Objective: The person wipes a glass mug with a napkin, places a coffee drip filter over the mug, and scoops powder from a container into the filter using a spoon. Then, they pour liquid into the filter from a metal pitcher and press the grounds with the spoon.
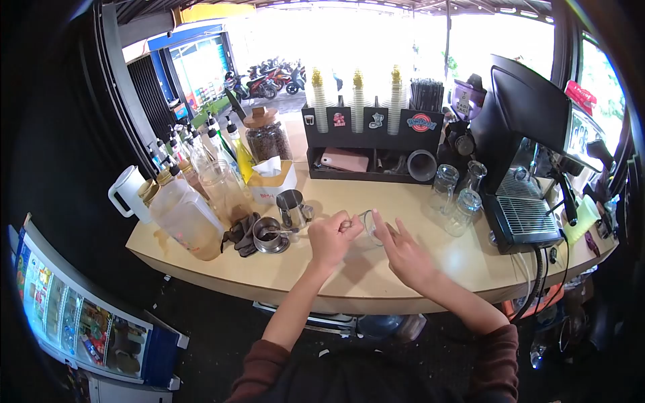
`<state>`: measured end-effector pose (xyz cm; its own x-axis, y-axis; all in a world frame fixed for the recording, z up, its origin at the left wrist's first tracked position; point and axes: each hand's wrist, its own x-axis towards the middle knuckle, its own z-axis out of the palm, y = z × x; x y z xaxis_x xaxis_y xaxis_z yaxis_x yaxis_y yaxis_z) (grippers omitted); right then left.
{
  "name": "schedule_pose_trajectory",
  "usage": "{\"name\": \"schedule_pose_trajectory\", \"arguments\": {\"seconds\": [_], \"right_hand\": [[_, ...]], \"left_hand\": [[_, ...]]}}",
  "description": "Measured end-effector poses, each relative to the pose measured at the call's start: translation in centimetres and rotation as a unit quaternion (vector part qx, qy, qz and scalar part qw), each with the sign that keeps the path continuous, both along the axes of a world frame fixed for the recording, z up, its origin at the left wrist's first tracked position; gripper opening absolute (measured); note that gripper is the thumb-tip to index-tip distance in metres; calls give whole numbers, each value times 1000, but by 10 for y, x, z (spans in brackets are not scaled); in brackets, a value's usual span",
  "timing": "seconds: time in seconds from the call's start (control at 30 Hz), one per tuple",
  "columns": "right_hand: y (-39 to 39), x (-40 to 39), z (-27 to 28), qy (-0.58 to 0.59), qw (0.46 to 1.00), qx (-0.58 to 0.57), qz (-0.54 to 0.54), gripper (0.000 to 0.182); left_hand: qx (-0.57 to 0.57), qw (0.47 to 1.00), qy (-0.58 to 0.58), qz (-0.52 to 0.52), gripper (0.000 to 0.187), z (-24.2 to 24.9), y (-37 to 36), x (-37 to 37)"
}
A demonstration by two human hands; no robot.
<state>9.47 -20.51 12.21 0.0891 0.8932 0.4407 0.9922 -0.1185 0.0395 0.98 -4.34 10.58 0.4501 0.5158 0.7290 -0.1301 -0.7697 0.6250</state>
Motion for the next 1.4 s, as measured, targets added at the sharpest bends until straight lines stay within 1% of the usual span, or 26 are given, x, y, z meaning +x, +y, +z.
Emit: {"name": "schedule_pose_trajectory", "arguments": {"seconds": [0.03,0.1,0.13,0.2,0.23,0.3,0.43,0.5,0.53,0.6,0.73,0.8,0.83,0.9,0.93,0.97,1.0,1.03,1.07,1.1,1.13,1.2,1.3,1.33,1.37,1.4], "right_hand": [[1,-5,2,0,1000,0,0,81],[0,-16,11,135,985,-92,-57,84],[0,-16,13,135,985,-91,-58,84],[2,-10,22,318,938,-119,-73,82],[1,-1,23,317,938,-117,-75,82],[-3,22,19,525,847,25,85,76],[8,28,14,528,837,130,64,67],[14,20,10,465,885,10,32,60],[11,20,10,465,885,12,30,60],[6,22,12,556,827,37,74,58],[-9,27,30,569,821,40,32,59],[-9,33,32,581,778,224,77,57],[-7,28,34,581,779,224,76,57],[0,10,37,451,862,223,69,56],[6,9,22,363,921,110,91,59],[1,8,12,361,922,111,89,59],[-3,4,8,228,962,102,106,58],[-5,3,7,90,984,91,122,58],[-5,8,9,-25,975,125,183,55],[-9,10,8,-24,975,126,183,55],[-16,12,7,-81,971,117,192,53],[-29,20,0,-139,964,108,201,52],[-40,36,-30,-83,972,120,186,46],[-38,40,-40,66,975,192,95,41],[-37,42,-48,213,943,257,1,36],[-27,33,-40,515,790,332,-19,31]], "left_hand": [[0,1000,0,0,36,-1,-1,1],[90,995,8,46,34,-3,-1,5],[90,995,8,45,34,-5,-1,5],[110,993,22,46,34,-8,-1,6],[112,992,20,44,34,-10,0,7],[58,997,18,37,34,-14,0,7],[-8,1000,2,3,34,-10,-7,7],[25,999,3,-21,34,-7,-16,8],[26,999,3,-23,34,-6,-16,9],[10,1000,2,-10,35,-4,-16,9],[-44,998,42,-35,35,-6,-6,5],[-131,985,39,-103,37,-9,-6,4],[-132,985,39,-104,37,-11,-6,6],[-145,972,60,-173,39,-15,-9,10],[-145,972,60,-177,39,-20,-8,13],[-214,955,45,-200,37,-27,-7,16],[-282,933,31,-221,35,-25,-8,16],[-281,933,30,-223,35,-22,-8,15],[-378,887,38,-264,32,-20,-9,10],[-470,828,45,-301,29,-15,-10,4],[-470,829,45,-300,29,-12,-9,2],[-607,744,53,-275,29,-7,-7,2],[-584,755,23,-297,33,-12,5,-3],[-584,755,25,-297,33,-12,3,-3],[-545,773,22,-323,33,-13,1,-4],[-505,790,18,-348,33,-13,-1,-4]]}}
